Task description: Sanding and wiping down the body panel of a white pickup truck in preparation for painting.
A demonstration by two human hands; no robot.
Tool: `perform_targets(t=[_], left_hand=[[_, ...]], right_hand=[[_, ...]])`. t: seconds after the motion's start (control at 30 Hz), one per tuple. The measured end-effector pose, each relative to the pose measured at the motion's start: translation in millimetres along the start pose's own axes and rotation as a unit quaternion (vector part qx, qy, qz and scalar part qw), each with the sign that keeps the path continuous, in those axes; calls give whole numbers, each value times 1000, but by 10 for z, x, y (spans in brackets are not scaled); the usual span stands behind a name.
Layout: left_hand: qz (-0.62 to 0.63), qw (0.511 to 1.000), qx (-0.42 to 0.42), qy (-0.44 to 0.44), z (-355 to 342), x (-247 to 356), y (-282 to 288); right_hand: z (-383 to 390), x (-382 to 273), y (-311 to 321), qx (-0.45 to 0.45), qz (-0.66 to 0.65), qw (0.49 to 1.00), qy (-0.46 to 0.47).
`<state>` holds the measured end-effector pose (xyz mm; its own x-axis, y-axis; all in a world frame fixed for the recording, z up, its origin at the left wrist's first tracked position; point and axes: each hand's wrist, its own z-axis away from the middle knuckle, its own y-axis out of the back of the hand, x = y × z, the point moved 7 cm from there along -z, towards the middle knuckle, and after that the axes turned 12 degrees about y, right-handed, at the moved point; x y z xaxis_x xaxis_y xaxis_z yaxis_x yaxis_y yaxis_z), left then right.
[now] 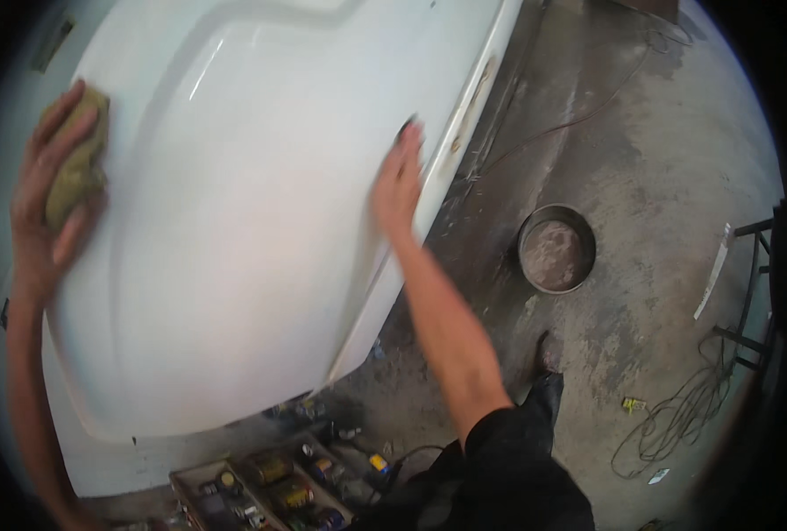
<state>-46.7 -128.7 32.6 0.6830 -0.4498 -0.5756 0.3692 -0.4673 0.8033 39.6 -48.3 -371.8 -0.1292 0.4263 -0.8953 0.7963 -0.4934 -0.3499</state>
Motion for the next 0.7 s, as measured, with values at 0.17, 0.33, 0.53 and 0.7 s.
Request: perform_targets(t=[0.17,0.33,0.53,0.7], left_hand=[[5,999,15,-38,-102,-52,31],[54,997,27,-40,-80,2,-89],[35,998,28,-49,-9,-116,-39],[-35,998,22,-54,-74,-124,-34]], right_hand=[[853,-333,-190,-29,35,997,61],[3389,-678,-392,-281,4,959,29],[1293,-321,-200,-47,29,995,-82],[2265,-426,-245,-84,17,994,-70]])
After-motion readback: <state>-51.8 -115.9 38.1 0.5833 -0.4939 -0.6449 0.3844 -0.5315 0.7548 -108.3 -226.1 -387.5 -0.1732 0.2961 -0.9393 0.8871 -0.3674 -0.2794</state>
